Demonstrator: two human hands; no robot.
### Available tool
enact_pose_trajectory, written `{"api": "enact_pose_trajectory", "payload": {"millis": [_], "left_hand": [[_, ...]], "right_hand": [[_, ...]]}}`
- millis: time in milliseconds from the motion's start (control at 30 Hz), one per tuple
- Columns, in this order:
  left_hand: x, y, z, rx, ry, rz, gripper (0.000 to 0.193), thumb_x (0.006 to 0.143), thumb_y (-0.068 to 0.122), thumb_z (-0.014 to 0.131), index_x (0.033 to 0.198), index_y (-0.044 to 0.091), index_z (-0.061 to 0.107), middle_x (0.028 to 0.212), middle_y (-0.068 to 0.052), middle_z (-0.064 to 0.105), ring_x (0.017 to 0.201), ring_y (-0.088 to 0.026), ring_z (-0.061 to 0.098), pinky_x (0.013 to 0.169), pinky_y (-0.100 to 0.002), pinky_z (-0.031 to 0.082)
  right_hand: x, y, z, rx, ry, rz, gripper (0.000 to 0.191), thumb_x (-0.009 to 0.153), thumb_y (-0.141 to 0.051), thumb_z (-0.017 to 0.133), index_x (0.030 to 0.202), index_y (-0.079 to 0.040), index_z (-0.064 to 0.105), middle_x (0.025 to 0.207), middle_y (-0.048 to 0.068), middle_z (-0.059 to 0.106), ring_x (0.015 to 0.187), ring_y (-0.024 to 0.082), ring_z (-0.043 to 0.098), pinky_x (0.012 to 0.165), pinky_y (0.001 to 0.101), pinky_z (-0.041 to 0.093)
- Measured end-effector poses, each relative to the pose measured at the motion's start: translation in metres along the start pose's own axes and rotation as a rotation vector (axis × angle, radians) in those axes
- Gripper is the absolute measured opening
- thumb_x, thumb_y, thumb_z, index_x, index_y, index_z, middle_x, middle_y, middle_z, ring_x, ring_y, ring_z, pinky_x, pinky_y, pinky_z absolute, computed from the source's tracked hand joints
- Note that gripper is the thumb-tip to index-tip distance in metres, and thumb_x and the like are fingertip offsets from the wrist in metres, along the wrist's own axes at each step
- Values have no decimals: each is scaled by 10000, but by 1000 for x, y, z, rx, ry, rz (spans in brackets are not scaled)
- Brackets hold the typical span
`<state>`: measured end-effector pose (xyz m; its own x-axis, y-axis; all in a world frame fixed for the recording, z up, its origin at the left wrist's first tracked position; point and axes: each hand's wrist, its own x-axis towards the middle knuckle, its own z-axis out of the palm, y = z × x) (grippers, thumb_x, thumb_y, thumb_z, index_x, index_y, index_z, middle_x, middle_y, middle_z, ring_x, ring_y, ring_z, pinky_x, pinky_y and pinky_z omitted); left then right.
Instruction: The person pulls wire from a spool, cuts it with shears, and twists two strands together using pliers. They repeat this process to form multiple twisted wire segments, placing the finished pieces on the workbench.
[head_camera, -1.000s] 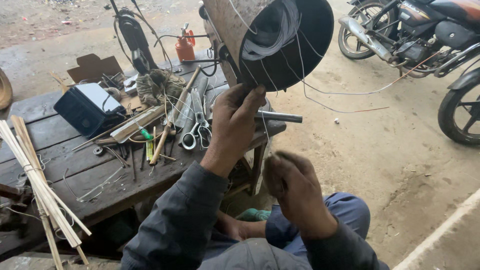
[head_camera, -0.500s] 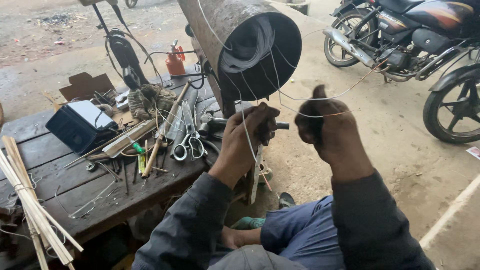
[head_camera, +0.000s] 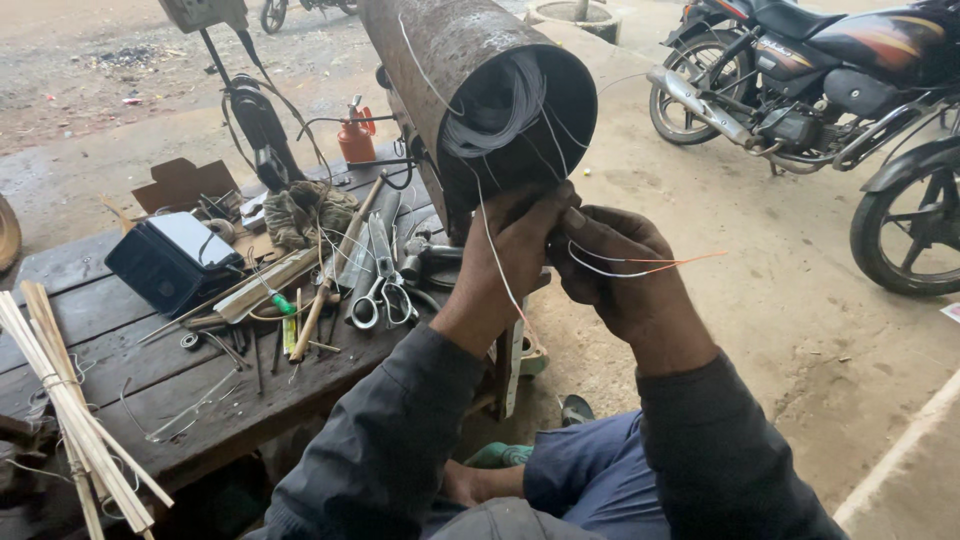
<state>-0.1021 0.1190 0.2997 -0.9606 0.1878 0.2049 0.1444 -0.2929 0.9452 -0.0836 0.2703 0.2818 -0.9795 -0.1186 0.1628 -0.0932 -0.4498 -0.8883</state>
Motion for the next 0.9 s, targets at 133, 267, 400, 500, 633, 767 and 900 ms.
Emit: {"api": "enact_pose_trajectory", "payload": {"millis": [133, 267, 400, 500, 633, 767, 900], "left_hand": [[2, -3, 2, -143, -76, 17, 243, 1012, 202, 667, 1003, -37, 713, 740, -24, 617, 600, -99, 566, 499, -253, 427], [4, -4, 2, -210, -98, -36, 191, 990, 160, 649, 1015, -19, 710, 791, -17, 675, 659, -87, 630, 569, -239, 491], [2, -4, -5, -241, -149, -139, 168, 975, 164, 633, 991, 15, 709, 744, -8, 641, 607, -81, 585, 514, -235, 439], [3, -7, -5, -279, -213, -53, 162, 1029, 158, 642, 1008, 6, 694, 747, 14, 583, 640, -63, 553, 547, -223, 438], [5, -9, -3, -123, -120, 8, 163, 1010, 148, 647, 977, -3, 699, 761, 20, 562, 645, -58, 506, 542, -227, 405], [4, -6, -1, -130, -124, -52, 165, 960, 152, 619, 914, 8, 684, 763, -4, 613, 652, -90, 568, 549, -256, 466], [7, -6, 8, -60, -59, 60, 150, 954, 134, 640, 912, 14, 720, 761, 11, 589, 681, -66, 511, 575, -230, 407]], "right_hand": [[-3, 7, -2, 114, -26, -3, 497, 1003, -494, 622, 1022, -1, 682, 763, 73, 667, 547, 116, 549, 448, 239, 365], [-3, 12, -9, 97, 94, 61, 329, 1001, -349, 646, 1063, -27, 674, 811, 75, 668, 585, 128, 555, 474, 247, 360], [-4, 13, -21, 122, -208, -48, 315, 1008, -289, 645, 1090, 13, 682, 864, 98, 683, 592, 126, 541, 493, 251, 374], [-4, 14, -26, 204, -231, 1, 233, 1013, -216, 650, 1089, 3, 670, 875, 101, 680, 598, 109, 535, 481, 238, 359], [5, 9, -24, 199, -85, 46, 238, 993, -239, 659, 986, -1, 664, 785, 87, 664, 539, 119, 536, 449, 249, 364], [14, 3, -22, 78, -50, 52, 213, 964, -209, 678, 945, 3, 679, 714, 56, 630, 496, 112, 508, 416, 248, 331], [10, 5, -23, 36, -112, 51, 140, 955, -145, 681, 940, -5, 679, 703, 16, 595, 495, 74, 462, 415, 230, 308]]}}
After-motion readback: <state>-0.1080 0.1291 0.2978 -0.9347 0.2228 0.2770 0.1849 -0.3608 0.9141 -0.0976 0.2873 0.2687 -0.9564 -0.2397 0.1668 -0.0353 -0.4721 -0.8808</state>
